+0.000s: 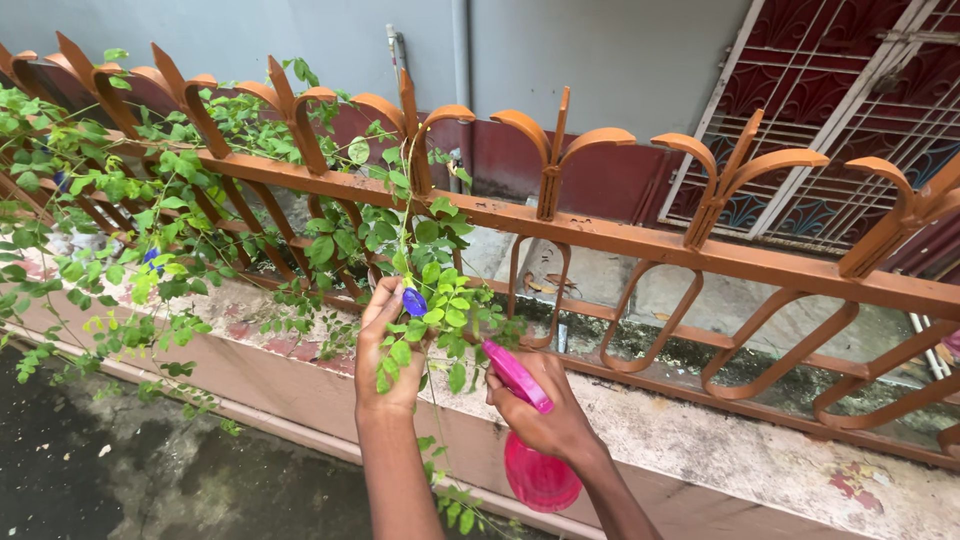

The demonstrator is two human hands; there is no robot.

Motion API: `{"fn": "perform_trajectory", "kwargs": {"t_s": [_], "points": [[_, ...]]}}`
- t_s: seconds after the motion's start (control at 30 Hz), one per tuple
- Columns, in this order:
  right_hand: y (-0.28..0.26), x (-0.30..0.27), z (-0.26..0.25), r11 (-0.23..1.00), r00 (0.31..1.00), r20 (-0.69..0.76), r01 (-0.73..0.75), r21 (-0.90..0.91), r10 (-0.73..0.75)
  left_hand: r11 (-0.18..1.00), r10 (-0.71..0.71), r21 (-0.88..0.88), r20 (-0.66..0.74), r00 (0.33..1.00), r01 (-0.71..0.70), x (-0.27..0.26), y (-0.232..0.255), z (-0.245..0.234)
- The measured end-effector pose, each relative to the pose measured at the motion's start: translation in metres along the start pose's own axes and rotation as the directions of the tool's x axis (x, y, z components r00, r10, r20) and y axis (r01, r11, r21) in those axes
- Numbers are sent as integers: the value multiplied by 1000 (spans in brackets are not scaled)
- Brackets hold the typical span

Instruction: The person sprays water from a bottle onto the leaves of a climbing plant growing along a balcony railing, using one hand to steady the vines and the other to operate the spray trigger.

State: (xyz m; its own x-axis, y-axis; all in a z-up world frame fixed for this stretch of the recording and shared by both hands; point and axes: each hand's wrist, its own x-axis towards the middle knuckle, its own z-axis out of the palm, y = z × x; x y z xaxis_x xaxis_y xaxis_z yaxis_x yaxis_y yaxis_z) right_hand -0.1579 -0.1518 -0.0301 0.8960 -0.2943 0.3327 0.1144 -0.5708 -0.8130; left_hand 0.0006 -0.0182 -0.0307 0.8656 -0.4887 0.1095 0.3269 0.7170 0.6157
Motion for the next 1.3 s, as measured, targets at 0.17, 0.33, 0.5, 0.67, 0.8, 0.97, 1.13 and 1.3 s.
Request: {"fn": "perform_trajectory", "kwargs": {"t_s": [0.17, 0.33, 0.5, 0.67, 0.8, 0.97, 1.13, 1.3], "points": [[-2, 1, -4, 998, 998, 16, -62, -9, 62, 999, -12, -38, -14, 1000, 12, 3, -4, -6], [-5, 3, -7, 996, 995, 57, -86, 7, 86, 997, -18, -72, -159, 987, 7, 8, -10, -9], [-9, 4, -6, 994, 991, 95, -102, 34, 99, 997, -32, -75, -302, 953, 10, 7, -12, -6], [-13, 6, -10, 997, 995, 98, 0, 79, -8, 999, -35, -37, -309, 950, 24, 5, -12, -3], [-10, 7, -13, 990, 992, 95, -99, 104, 89, 999, -17, -34, -228, 974, 9, 5, -9, -6], [11, 9, -11, 993, 992, 28, -119, -20, 119, 981, 134, 156, -137, 982, -112, 11, -7, -26], [44, 14, -6, 983, 986, 41, -157, -93, 161, 844, 357, 477, -157, 921, -245, 16, -2, -32], [58, 10, -5, 975, 988, 17, -148, -166, 153, 518, 674, 813, -198, 712, -264, 8, 20, -14]]}}
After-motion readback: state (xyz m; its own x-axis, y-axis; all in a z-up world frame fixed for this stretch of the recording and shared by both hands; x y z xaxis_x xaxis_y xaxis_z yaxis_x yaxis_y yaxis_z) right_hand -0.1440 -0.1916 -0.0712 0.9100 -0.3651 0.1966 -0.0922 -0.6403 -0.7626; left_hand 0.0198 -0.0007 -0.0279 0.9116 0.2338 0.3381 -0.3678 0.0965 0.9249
